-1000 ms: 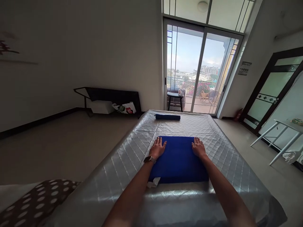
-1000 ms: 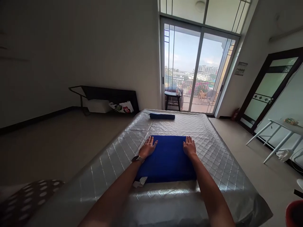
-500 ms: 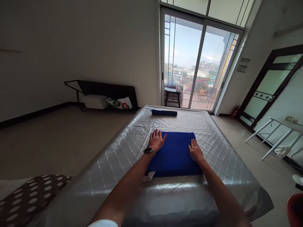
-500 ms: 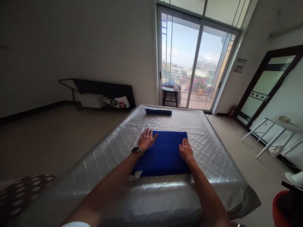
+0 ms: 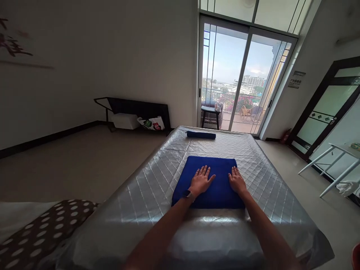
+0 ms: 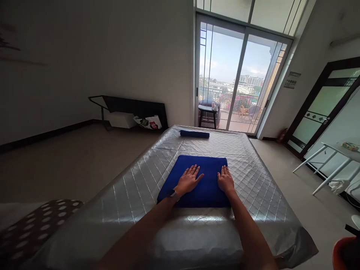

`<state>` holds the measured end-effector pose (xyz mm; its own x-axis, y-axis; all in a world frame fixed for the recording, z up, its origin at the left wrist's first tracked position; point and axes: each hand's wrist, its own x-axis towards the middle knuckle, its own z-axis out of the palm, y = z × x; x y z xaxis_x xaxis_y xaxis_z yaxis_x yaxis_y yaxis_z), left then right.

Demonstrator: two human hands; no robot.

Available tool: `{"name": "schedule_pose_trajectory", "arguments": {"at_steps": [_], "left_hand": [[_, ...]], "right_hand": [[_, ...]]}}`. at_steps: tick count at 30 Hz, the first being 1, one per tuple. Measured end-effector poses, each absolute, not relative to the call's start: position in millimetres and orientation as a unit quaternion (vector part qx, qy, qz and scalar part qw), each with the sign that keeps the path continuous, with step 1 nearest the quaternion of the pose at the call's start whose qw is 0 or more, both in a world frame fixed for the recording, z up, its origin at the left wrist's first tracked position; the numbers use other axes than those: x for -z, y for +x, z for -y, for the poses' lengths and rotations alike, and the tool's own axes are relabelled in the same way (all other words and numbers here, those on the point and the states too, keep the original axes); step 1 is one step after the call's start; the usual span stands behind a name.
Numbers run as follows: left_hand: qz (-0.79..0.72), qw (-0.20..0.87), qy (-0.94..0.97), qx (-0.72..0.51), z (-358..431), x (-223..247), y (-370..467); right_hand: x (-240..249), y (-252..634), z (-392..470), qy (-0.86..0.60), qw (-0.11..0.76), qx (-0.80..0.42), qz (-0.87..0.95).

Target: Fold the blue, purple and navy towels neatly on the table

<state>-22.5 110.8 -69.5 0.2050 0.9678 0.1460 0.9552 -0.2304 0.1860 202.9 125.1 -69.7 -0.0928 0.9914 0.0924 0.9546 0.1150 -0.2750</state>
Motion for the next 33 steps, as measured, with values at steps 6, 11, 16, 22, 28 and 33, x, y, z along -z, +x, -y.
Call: {"name": "schedule_pose_trajectory", "arguments": {"at_steps": [6,11,16,22,28,33], "left_hand": [[-0.693,0.006,0.710,-0.126,-87.7,84.9,-86.8],[-0.694,0.009,0.706,-0.139,-81.2,84.7,-90.3],[-0.691,0.004,0.707,-0.149,-82.0,84.2,-87.6],[-0.697,0.010,0.699,-0.156,-79.4,81.7,-86.3],[-0.691,-0.022,0.711,-0.129,-78.3,81.9,-91.1],[-0.710,-0.033,0.697,-0.095,-82.2,70.8,-82.3]], "right_hand": [[57.2,198.8,-119.1,-0.670,0.123,-0.082,0.727],[41.4,196.3,-106.8,-0.677,0.109,-0.074,0.724],[63.3,208.4,-70.0,-0.658,0.096,-0.071,0.743],[99.8,221.3,-32.7,-0.633,0.150,-0.020,0.759],[88.7,209.8,-24.6,-0.633,0.172,-0.018,0.754],[80.6,204.9,-19.0,-0.634,0.177,-0.033,0.752]]}}
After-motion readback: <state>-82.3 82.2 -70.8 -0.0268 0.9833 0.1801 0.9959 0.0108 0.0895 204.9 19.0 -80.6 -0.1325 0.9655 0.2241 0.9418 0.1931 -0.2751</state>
